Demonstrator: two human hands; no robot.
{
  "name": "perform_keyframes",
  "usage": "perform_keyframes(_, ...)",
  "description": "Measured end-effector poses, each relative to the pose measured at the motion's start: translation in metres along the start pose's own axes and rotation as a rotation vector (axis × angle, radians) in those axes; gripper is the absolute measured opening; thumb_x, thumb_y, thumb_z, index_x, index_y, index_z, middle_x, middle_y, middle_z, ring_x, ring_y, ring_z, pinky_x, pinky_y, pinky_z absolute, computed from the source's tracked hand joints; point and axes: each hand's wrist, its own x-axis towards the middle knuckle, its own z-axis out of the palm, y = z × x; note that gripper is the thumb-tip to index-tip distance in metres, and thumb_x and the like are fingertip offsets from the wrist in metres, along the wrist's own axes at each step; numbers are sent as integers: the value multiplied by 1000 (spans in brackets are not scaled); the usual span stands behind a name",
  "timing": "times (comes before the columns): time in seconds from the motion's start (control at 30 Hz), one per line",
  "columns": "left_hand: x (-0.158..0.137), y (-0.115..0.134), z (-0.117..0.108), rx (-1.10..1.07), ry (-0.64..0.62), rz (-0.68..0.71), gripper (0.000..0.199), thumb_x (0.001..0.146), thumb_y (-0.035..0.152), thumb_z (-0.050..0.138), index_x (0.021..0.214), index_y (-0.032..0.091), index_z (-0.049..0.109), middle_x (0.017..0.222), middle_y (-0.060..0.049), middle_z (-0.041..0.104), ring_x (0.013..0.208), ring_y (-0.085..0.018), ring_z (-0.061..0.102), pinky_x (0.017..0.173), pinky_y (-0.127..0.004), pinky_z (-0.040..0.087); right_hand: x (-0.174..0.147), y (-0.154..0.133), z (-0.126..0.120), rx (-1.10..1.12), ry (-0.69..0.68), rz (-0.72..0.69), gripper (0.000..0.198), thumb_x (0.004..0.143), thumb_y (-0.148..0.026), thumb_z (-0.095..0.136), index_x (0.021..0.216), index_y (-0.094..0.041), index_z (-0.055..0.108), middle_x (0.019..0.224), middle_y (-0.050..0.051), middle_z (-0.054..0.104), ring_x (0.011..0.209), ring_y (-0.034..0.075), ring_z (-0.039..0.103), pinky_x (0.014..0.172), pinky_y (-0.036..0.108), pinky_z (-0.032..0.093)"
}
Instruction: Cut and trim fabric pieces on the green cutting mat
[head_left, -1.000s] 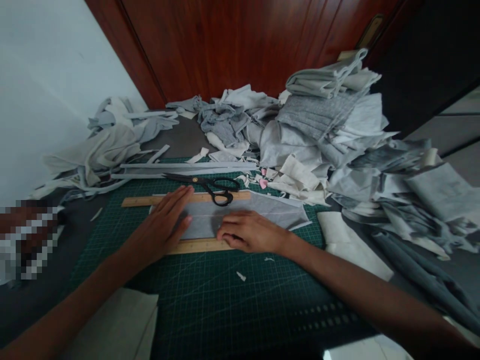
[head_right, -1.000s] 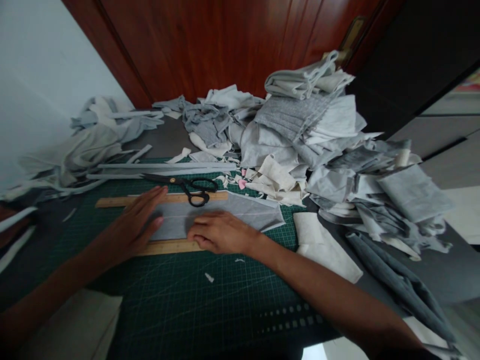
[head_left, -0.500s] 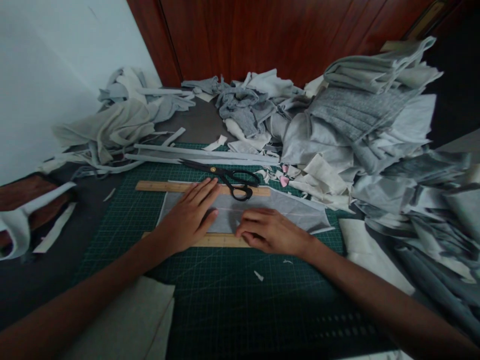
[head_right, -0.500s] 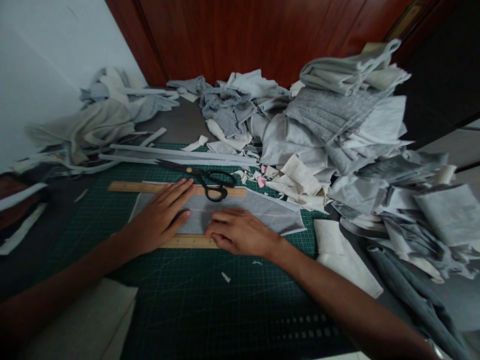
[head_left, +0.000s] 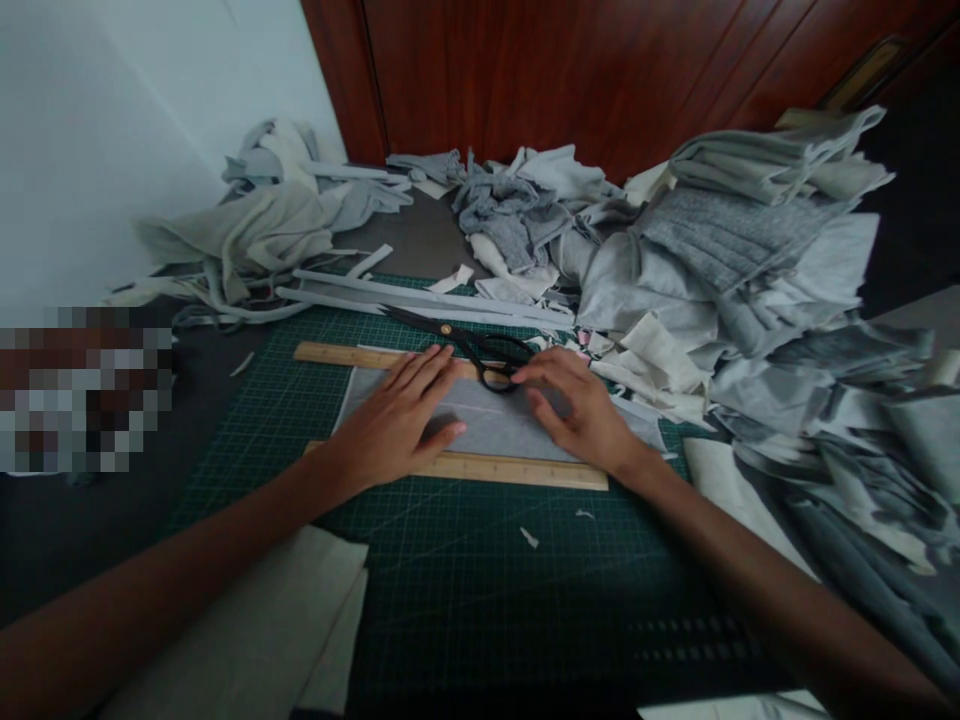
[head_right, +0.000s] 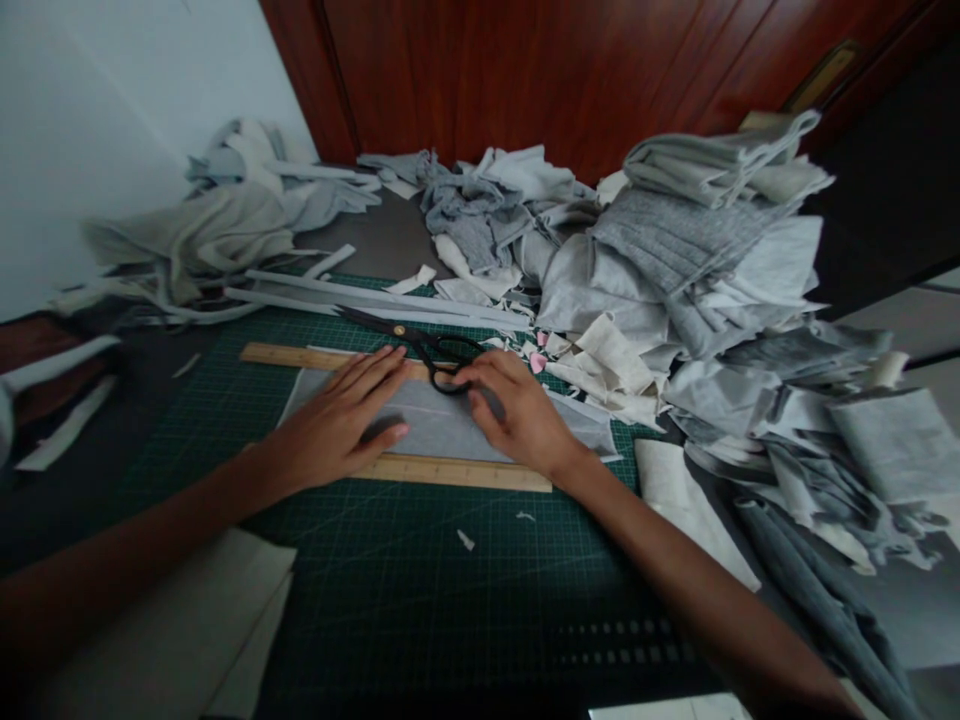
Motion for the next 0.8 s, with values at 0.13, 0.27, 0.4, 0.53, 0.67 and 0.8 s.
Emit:
perform_keyframes(0.13,-2,1,-2,-22,1,25,80,105,59,47,160,3,33,172,-25,26,162,-37,21,131,-54,26,22,8,4,-127,-32,82,27,98,-17,55,122,-14,67,117,15,67,113,29,63,102,48,51)
perform_keyframes(0.27,-1,1,-1,-67,-21,73,83,104,60,47,163,6,26,169,-24,34,160,-35,28,130,-52,30,43,10,15,-311,-224,176,28,96,-17,59,119,-6,71,113,20,69,112,32,62,102,49,49)
perform_keyframes(0.4,-1,-1,2,-75,-38,106,85,103,61,49,164,8,25,170,-22,33,160,-34,26,132,-52,24,55,2,23,-447,-346,239,27,97,-26,63,111,-6,75,107,19,70,105,31,63,95,46,49)
perform_keyframes(0.53,-1,-2,3,-64,-46,102,86,103,62,49,165,9,25,171,-22,31,161,-35,25,132,-53,22,64,-3,24,-524,-403,276,32,97,-27,65,120,-7,73,116,20,71,104,31,66,93,43,47)
perform_keyframes(0.67,-1,-1,4,-53,-45,97,84,103,61,50,164,8,26,170,-22,32,160,-36,26,132,-53,22,74,-5,17,-489,-477,297,35,94,-30,67,123,-9,73,116,18,76,102,28,69,89,37,48)
perform_keyframes(0.8,-1,-2,5,-42,-38,103,82,103,61,48,162,7,30,170,-22,33,160,-35,26,132,-51,21,74,-4,7,-592,-403,423,29,86,-27,70,110,-14,79,102,13,80,93,28,72,79,36,50)
